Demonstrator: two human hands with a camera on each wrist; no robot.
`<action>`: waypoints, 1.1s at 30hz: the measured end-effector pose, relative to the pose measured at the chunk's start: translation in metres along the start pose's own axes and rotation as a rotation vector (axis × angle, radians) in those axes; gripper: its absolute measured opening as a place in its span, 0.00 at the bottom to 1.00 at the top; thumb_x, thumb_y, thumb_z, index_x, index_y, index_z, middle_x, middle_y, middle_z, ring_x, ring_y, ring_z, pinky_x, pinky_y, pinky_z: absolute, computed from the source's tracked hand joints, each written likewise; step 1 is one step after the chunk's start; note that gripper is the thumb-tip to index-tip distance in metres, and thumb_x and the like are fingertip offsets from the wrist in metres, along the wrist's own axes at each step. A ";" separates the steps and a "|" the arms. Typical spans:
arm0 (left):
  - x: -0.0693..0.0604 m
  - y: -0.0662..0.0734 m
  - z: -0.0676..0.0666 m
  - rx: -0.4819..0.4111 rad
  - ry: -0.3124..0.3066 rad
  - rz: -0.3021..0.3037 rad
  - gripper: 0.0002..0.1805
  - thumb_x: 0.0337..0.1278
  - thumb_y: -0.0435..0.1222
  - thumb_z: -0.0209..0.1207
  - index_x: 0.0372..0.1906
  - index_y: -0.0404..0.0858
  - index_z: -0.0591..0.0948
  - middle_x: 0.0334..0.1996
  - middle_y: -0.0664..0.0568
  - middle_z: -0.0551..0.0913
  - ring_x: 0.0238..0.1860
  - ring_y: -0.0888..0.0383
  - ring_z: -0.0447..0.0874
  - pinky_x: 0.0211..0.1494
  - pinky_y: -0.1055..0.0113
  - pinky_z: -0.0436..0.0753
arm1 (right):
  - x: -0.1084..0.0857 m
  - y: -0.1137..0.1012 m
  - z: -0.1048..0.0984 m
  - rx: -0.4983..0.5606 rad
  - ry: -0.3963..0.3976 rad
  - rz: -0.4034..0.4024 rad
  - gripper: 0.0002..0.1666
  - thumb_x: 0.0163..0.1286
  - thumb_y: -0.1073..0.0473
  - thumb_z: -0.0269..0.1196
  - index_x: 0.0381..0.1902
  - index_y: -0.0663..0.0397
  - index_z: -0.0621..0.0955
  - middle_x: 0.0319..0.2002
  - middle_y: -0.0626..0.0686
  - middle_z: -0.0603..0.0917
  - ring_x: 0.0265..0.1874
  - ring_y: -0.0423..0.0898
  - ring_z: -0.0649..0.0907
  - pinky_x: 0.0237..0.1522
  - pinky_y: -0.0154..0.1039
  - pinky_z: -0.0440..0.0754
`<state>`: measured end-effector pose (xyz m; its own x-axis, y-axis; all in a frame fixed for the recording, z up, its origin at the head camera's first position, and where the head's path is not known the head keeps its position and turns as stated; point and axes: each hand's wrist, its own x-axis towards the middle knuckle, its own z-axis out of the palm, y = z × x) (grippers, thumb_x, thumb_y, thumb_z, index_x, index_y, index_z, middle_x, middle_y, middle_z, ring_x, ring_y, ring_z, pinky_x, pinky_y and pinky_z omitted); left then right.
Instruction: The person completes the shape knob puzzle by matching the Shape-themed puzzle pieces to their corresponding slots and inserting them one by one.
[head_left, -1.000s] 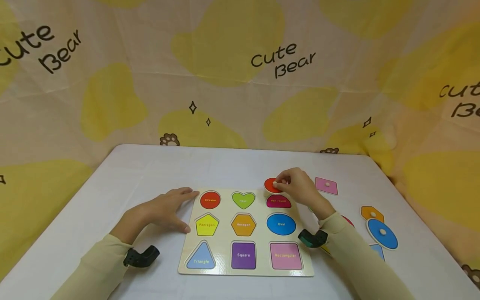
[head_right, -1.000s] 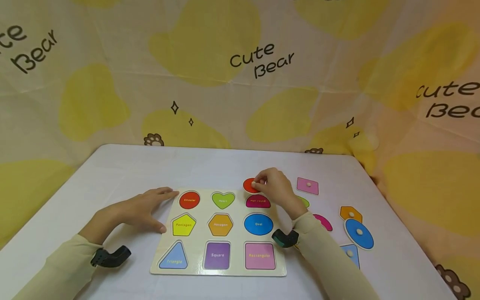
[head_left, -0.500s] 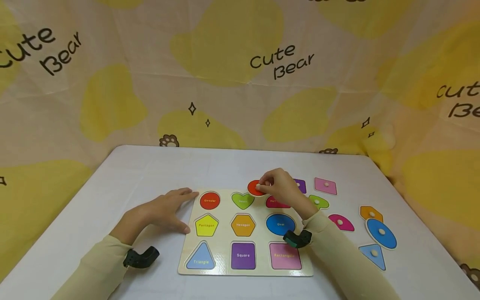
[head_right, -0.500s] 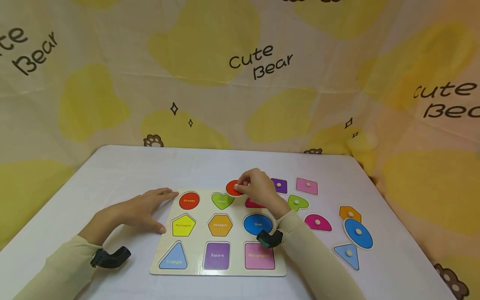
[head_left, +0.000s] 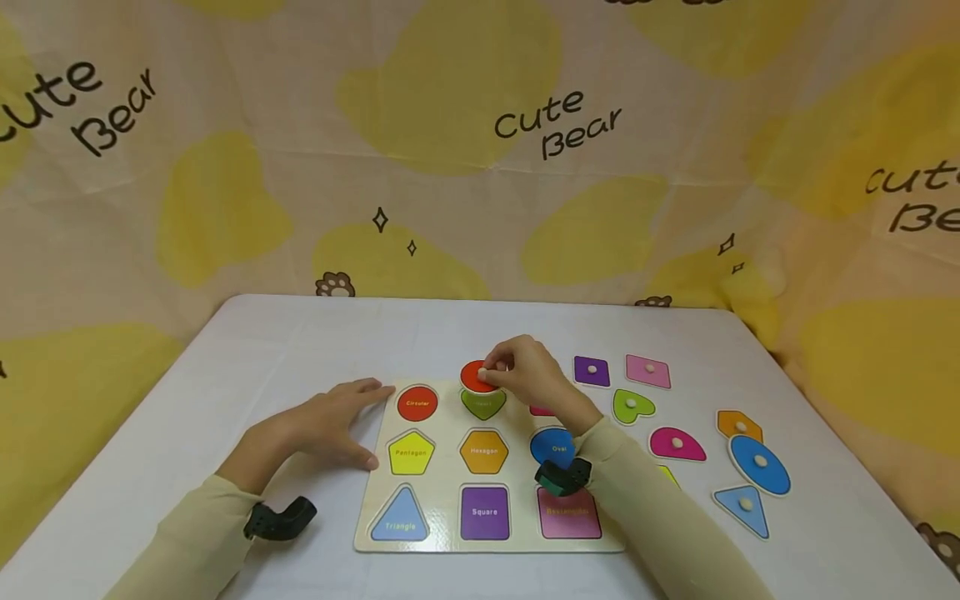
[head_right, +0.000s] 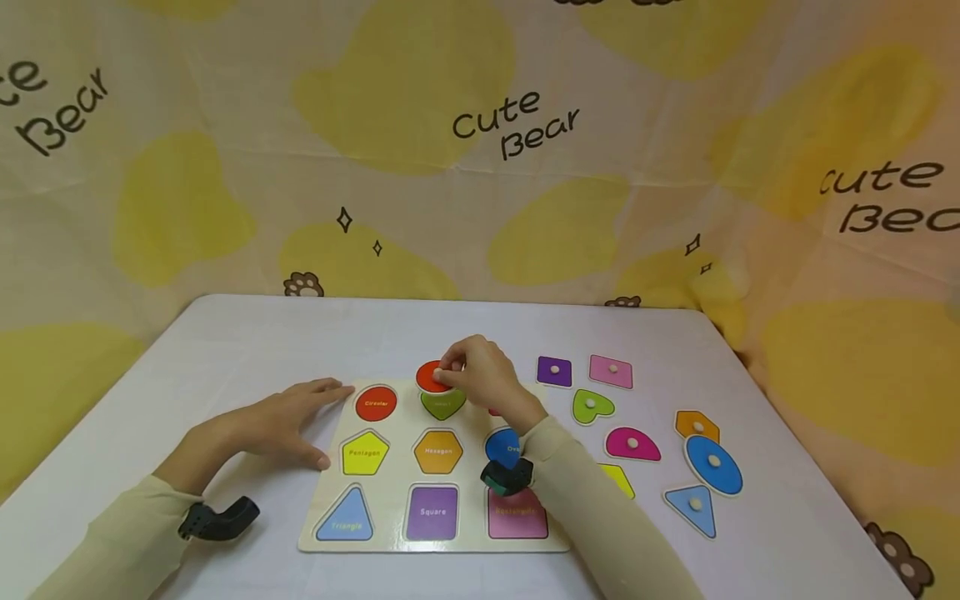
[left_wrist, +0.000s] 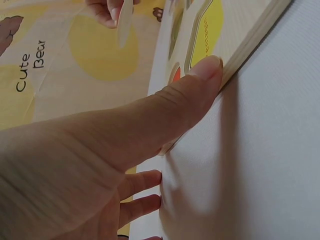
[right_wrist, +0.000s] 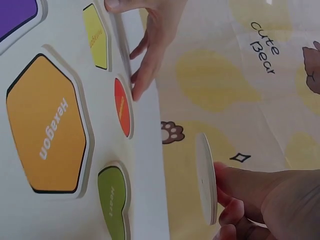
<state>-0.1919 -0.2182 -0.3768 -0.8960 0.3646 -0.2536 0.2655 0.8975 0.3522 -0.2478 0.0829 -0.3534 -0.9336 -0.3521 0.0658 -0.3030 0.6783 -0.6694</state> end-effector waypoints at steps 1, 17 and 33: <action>-0.001 0.000 0.000 -0.002 -0.002 0.001 0.57 0.39 0.52 0.78 0.77 0.44 0.65 0.76 0.37 0.63 0.75 0.31 0.61 0.70 0.29 0.68 | 0.001 -0.002 0.001 0.000 -0.003 -0.007 0.08 0.65 0.57 0.72 0.37 0.56 0.89 0.26 0.50 0.77 0.33 0.46 0.74 0.28 0.31 0.69; 0.000 0.000 0.000 -0.004 -0.006 0.008 0.57 0.40 0.53 0.78 0.77 0.44 0.64 0.76 0.37 0.62 0.75 0.31 0.61 0.69 0.29 0.68 | 0.023 -0.029 0.027 0.122 -0.047 -0.079 0.08 0.66 0.58 0.71 0.35 0.58 0.88 0.26 0.49 0.76 0.32 0.44 0.74 0.28 0.30 0.70; -0.002 0.000 -0.003 -0.001 -0.008 0.044 0.56 0.41 0.52 0.77 0.77 0.42 0.65 0.76 0.36 0.63 0.74 0.31 0.62 0.69 0.29 0.69 | 0.030 -0.046 0.052 0.249 -0.063 -0.023 0.07 0.66 0.60 0.71 0.37 0.59 0.87 0.27 0.50 0.78 0.31 0.44 0.75 0.29 0.28 0.74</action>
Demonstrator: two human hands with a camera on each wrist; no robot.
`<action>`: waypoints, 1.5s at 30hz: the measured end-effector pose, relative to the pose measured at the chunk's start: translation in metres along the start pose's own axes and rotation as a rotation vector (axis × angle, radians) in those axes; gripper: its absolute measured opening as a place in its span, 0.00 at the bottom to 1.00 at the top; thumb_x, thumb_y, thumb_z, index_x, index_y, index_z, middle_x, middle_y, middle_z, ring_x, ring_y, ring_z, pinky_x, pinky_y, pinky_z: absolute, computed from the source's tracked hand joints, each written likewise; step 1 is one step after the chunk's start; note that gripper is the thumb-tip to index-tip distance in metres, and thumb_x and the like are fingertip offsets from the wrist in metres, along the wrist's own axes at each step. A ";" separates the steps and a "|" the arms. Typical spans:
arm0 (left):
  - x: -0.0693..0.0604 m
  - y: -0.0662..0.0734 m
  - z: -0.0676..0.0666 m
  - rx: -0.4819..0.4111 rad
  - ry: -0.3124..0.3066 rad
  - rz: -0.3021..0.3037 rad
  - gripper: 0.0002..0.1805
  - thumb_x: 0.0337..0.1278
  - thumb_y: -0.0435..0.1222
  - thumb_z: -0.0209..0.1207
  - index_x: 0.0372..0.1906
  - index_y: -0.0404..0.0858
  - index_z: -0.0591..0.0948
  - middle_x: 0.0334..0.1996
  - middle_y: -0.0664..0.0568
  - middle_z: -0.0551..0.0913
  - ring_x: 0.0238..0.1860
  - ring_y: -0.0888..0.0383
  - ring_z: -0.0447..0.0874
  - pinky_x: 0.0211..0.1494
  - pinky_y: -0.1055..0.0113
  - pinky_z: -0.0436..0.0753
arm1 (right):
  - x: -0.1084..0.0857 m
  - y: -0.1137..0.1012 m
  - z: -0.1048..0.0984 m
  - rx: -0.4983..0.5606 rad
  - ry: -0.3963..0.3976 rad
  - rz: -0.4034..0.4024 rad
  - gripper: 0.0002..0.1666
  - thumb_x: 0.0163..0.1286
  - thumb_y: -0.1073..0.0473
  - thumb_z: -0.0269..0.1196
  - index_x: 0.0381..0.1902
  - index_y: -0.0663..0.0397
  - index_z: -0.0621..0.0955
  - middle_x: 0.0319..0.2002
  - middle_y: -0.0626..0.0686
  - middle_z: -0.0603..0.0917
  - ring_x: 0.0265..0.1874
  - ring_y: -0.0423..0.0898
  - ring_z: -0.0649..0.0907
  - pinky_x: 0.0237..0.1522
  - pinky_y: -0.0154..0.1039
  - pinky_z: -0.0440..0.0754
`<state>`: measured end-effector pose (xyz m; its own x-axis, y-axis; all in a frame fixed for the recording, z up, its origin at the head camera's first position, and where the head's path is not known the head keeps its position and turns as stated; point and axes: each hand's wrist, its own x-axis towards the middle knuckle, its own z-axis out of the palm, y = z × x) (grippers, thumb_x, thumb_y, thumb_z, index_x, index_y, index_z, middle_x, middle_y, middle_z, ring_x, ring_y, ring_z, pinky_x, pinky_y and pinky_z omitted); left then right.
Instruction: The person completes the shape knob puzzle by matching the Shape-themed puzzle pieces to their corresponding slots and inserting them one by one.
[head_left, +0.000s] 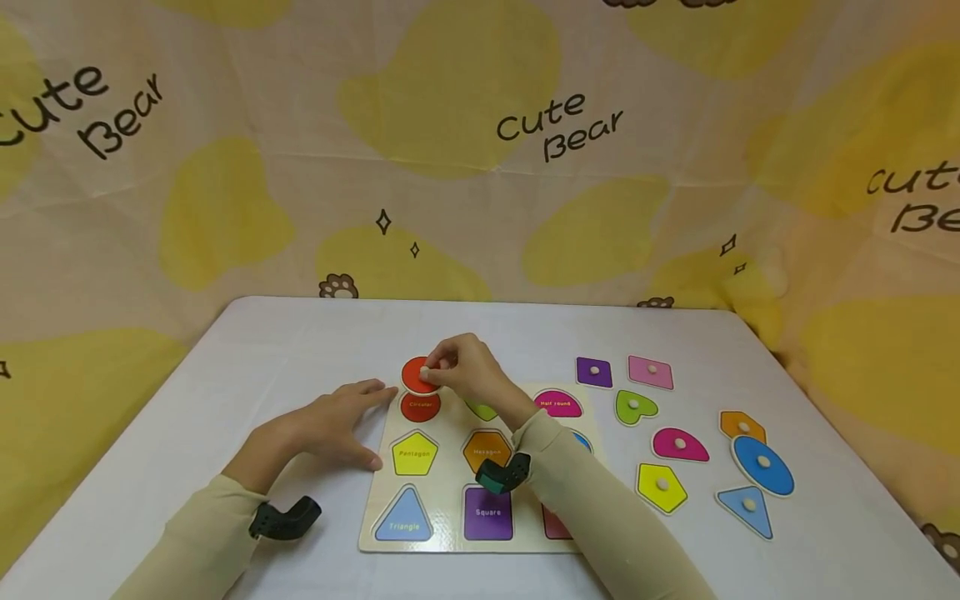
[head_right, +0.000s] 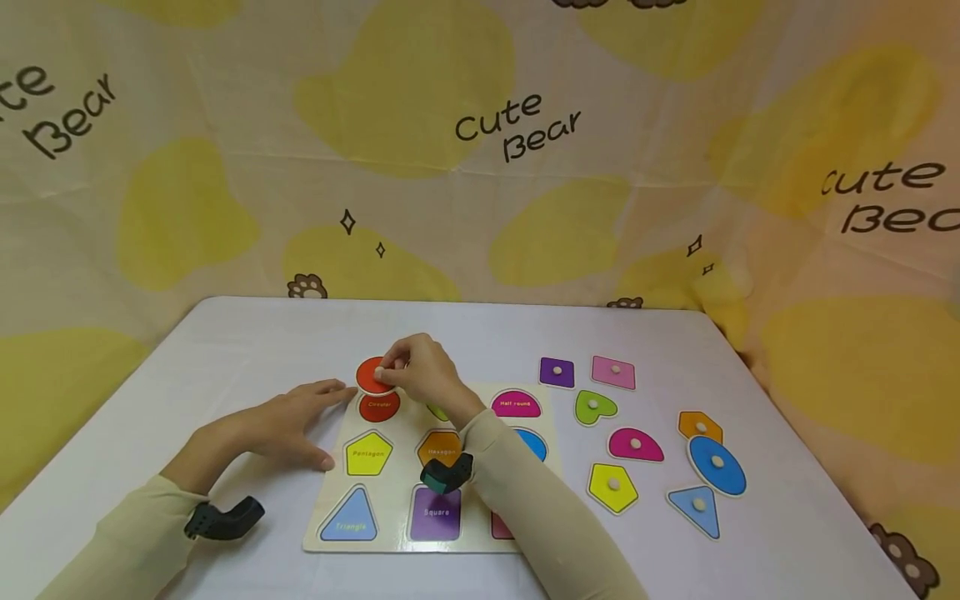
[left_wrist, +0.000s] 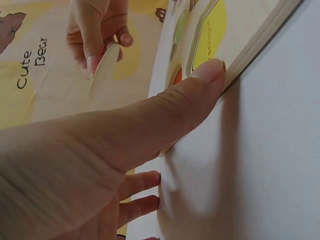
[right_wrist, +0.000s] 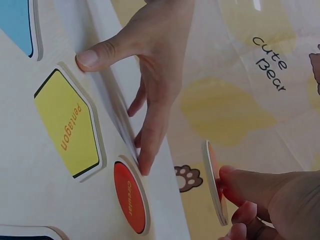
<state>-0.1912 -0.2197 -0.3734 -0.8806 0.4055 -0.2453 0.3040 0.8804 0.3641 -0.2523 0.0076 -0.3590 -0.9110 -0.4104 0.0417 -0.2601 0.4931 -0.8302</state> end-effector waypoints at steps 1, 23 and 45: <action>0.000 0.000 0.000 0.003 0.000 -0.001 0.56 0.41 0.52 0.77 0.77 0.42 0.65 0.76 0.37 0.63 0.74 0.31 0.62 0.69 0.29 0.69 | 0.000 0.000 0.001 -0.008 0.002 0.004 0.07 0.65 0.60 0.71 0.37 0.58 0.87 0.27 0.50 0.78 0.32 0.44 0.75 0.30 0.28 0.73; 0.002 -0.004 0.004 -0.006 0.001 -0.032 0.57 0.39 0.54 0.78 0.78 0.45 0.64 0.77 0.37 0.61 0.75 0.31 0.60 0.69 0.28 0.67 | -0.001 0.011 0.023 -0.095 -0.095 0.196 0.08 0.64 0.55 0.73 0.29 0.50 0.86 0.31 0.50 0.81 0.36 0.45 0.77 0.34 0.34 0.73; 0.001 -0.001 0.001 -0.018 -0.004 -0.037 0.57 0.40 0.52 0.78 0.78 0.44 0.64 0.77 0.38 0.62 0.75 0.31 0.61 0.70 0.30 0.68 | -0.002 0.013 0.030 -0.129 -0.088 0.205 0.05 0.67 0.55 0.70 0.34 0.49 0.87 0.30 0.50 0.77 0.38 0.45 0.76 0.36 0.36 0.72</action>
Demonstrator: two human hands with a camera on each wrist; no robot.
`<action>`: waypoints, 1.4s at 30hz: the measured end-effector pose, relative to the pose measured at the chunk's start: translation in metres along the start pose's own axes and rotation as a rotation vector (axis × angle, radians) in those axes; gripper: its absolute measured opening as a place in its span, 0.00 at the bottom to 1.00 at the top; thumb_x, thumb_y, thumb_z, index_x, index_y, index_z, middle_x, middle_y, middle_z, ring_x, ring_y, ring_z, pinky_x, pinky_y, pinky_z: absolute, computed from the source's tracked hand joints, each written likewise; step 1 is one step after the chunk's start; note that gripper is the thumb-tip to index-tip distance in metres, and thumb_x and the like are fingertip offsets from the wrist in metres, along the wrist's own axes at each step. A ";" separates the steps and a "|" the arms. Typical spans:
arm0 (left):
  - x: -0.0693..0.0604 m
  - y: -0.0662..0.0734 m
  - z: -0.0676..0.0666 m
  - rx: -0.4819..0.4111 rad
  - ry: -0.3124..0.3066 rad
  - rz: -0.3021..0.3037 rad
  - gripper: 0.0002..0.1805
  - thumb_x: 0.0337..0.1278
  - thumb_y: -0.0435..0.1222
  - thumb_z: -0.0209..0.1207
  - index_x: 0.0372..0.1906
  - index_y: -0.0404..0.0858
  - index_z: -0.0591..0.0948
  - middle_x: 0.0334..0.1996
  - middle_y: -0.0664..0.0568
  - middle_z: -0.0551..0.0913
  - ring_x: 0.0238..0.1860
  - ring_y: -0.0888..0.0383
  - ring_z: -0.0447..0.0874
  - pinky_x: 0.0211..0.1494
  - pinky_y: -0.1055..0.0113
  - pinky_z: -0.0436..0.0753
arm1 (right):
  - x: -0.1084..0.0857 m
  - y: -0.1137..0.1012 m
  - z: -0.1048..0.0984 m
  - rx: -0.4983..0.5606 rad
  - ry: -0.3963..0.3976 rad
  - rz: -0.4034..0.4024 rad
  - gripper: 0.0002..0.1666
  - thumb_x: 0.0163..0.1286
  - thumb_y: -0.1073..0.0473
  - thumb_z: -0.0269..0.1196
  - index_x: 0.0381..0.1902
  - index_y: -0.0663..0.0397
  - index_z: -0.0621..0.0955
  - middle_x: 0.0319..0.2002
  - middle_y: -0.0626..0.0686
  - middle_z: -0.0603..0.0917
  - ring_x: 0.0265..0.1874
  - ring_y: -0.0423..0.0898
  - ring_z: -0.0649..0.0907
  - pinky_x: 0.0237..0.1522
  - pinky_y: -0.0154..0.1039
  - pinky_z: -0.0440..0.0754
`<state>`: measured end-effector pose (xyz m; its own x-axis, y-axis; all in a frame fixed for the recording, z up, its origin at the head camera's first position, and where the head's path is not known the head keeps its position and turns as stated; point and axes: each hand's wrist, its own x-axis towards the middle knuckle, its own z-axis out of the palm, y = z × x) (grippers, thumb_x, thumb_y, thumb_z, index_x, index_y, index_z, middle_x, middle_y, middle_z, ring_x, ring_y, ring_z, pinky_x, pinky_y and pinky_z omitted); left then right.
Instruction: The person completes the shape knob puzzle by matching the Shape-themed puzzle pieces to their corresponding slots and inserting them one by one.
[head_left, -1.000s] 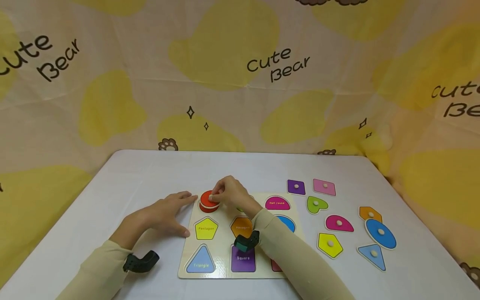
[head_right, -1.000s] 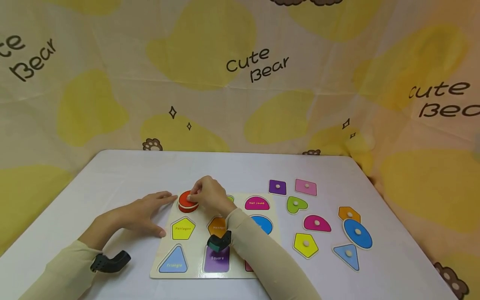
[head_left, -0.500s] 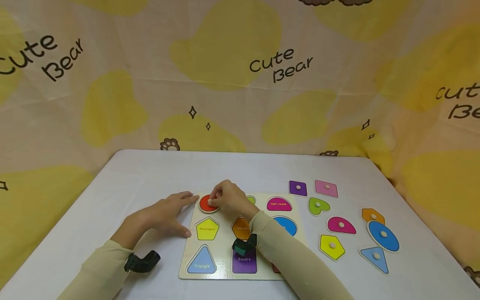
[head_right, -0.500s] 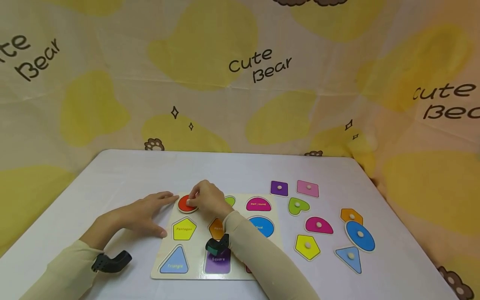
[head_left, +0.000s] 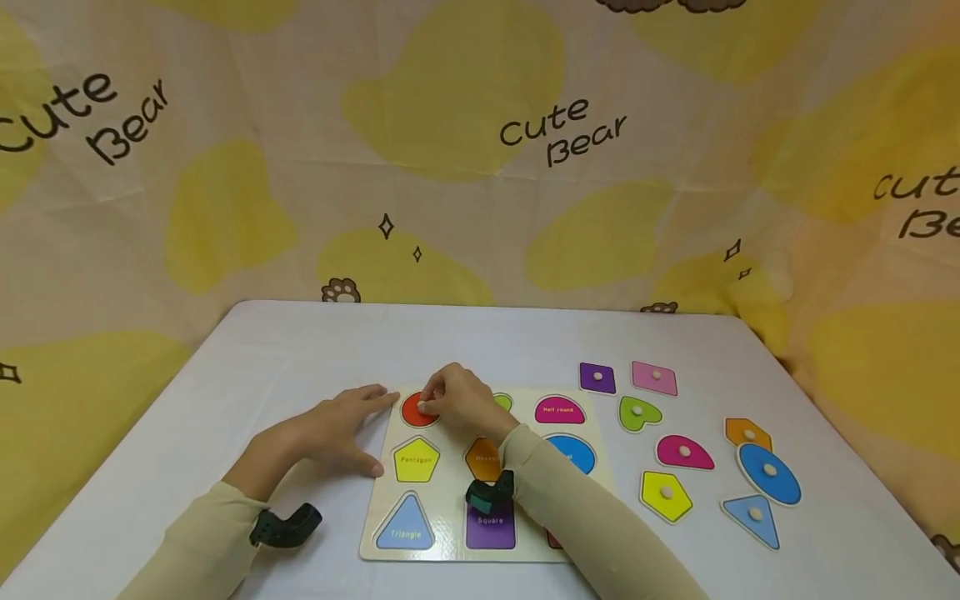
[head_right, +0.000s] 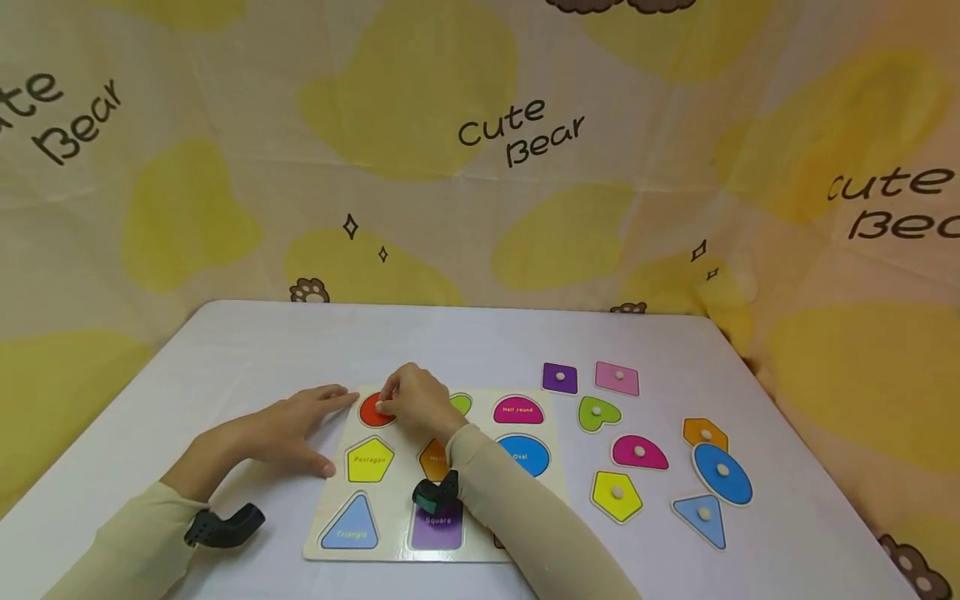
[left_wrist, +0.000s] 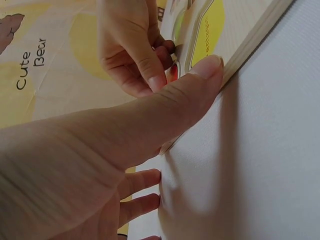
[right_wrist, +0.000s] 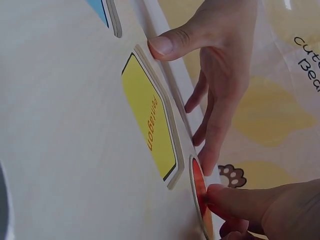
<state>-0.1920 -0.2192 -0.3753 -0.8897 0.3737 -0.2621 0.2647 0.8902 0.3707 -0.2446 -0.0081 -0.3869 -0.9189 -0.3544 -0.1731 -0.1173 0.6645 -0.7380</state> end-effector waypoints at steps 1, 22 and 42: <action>0.000 0.000 0.000 0.004 0.000 0.001 0.57 0.40 0.52 0.78 0.78 0.45 0.64 0.77 0.38 0.62 0.75 0.31 0.61 0.69 0.29 0.68 | 0.000 0.000 0.000 -0.002 -0.001 0.000 0.05 0.67 0.55 0.70 0.34 0.49 0.87 0.30 0.50 0.77 0.38 0.46 0.77 0.36 0.36 0.72; 0.001 -0.003 0.003 0.007 -0.002 0.006 0.57 0.40 0.54 0.78 0.78 0.45 0.64 0.77 0.39 0.62 0.75 0.31 0.61 0.69 0.29 0.69 | -0.003 0.000 -0.015 0.027 -0.040 -0.076 0.17 0.67 0.47 0.70 0.44 0.52 0.88 0.35 0.51 0.82 0.33 0.46 0.78 0.29 0.33 0.78; -0.001 -0.001 0.000 0.007 0.003 0.007 0.57 0.40 0.52 0.78 0.78 0.45 0.64 0.77 0.39 0.61 0.75 0.32 0.60 0.70 0.29 0.67 | -0.040 0.018 -0.066 -0.053 0.058 -0.202 0.13 0.71 0.50 0.66 0.43 0.52 0.88 0.37 0.51 0.84 0.38 0.46 0.79 0.34 0.33 0.80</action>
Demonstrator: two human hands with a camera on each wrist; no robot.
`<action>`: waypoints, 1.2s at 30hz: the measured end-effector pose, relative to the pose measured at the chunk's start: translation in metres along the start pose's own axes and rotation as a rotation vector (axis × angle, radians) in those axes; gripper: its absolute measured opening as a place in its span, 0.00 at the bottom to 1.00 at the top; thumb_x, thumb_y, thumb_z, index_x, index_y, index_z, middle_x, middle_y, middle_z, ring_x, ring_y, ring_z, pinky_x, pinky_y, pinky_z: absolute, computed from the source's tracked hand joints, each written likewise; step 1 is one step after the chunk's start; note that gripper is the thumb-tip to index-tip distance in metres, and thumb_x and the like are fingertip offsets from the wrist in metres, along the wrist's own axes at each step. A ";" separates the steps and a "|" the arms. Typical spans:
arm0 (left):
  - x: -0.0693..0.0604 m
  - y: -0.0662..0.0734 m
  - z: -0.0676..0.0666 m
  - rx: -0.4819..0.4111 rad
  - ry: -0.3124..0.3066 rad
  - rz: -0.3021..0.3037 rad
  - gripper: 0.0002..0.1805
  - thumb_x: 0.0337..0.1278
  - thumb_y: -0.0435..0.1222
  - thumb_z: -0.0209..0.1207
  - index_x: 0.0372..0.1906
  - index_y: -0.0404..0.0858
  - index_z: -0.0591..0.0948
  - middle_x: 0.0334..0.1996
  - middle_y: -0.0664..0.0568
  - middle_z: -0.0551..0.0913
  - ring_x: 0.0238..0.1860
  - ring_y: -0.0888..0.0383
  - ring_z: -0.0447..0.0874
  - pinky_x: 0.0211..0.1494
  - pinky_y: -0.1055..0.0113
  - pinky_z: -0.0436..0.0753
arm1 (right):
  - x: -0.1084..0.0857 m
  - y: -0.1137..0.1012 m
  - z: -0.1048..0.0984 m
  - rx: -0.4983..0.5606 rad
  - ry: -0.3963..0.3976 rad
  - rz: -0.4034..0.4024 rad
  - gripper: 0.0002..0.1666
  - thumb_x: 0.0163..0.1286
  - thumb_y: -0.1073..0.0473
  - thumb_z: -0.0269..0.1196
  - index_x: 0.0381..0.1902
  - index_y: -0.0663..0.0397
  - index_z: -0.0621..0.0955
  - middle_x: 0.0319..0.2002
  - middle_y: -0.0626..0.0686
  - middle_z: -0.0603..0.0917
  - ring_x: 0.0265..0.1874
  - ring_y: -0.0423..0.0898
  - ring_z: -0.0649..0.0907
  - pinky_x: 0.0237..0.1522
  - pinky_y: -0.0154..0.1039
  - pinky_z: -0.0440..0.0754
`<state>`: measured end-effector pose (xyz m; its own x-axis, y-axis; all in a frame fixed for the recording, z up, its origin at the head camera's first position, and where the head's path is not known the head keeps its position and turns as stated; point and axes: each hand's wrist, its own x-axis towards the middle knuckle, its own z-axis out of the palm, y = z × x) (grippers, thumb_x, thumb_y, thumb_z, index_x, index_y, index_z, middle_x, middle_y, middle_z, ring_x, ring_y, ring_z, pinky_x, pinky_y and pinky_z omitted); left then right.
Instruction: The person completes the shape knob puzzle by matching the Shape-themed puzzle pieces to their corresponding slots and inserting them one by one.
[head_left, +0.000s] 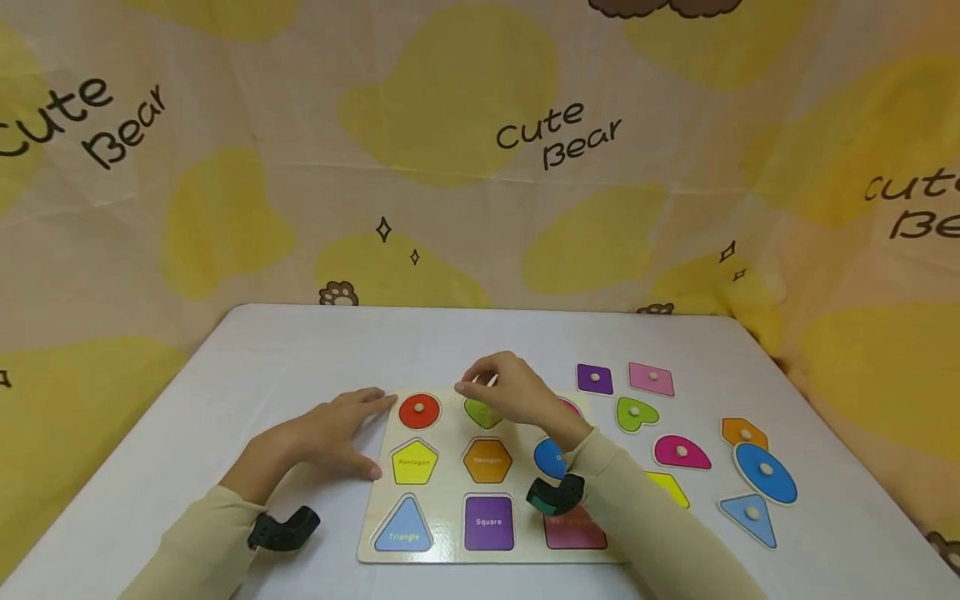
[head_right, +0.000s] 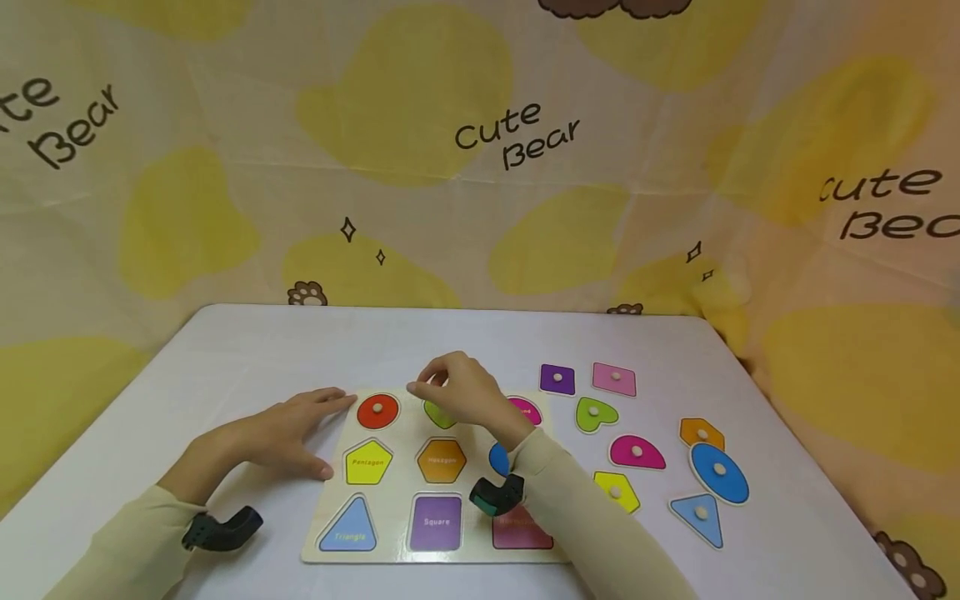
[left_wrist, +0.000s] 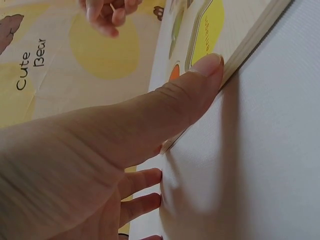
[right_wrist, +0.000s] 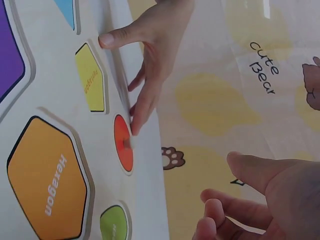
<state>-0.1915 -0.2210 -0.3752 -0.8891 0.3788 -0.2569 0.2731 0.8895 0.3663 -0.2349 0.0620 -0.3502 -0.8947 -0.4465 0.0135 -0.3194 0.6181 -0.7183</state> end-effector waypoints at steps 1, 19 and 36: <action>0.000 0.000 0.000 0.000 0.000 0.000 0.57 0.40 0.52 0.78 0.78 0.45 0.64 0.77 0.39 0.61 0.75 0.32 0.60 0.70 0.29 0.67 | -0.002 0.002 -0.003 0.000 0.005 -0.004 0.13 0.71 0.50 0.66 0.43 0.52 0.88 0.36 0.51 0.84 0.38 0.46 0.79 0.34 0.33 0.79; 0.001 0.001 0.003 0.004 0.006 -0.010 0.57 0.39 0.52 0.78 0.78 0.46 0.64 0.77 0.41 0.62 0.75 0.33 0.61 0.70 0.28 0.67 | -0.035 0.052 -0.049 -0.055 0.084 0.040 0.15 0.71 0.52 0.66 0.47 0.56 0.87 0.37 0.54 0.85 0.37 0.47 0.78 0.33 0.33 0.81; 0.003 -0.001 0.003 0.012 0.021 0.013 0.57 0.39 0.52 0.78 0.77 0.44 0.64 0.77 0.40 0.63 0.75 0.33 0.61 0.70 0.29 0.67 | -0.044 0.095 -0.095 -0.005 0.086 0.021 0.21 0.74 0.54 0.63 0.55 0.64 0.83 0.47 0.63 0.86 0.42 0.59 0.84 0.42 0.44 0.89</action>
<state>-0.1936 -0.2203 -0.3794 -0.8931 0.3846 -0.2332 0.2886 0.8877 0.3586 -0.2551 0.2017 -0.3527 -0.9246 -0.3763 0.0589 -0.3020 0.6299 -0.7156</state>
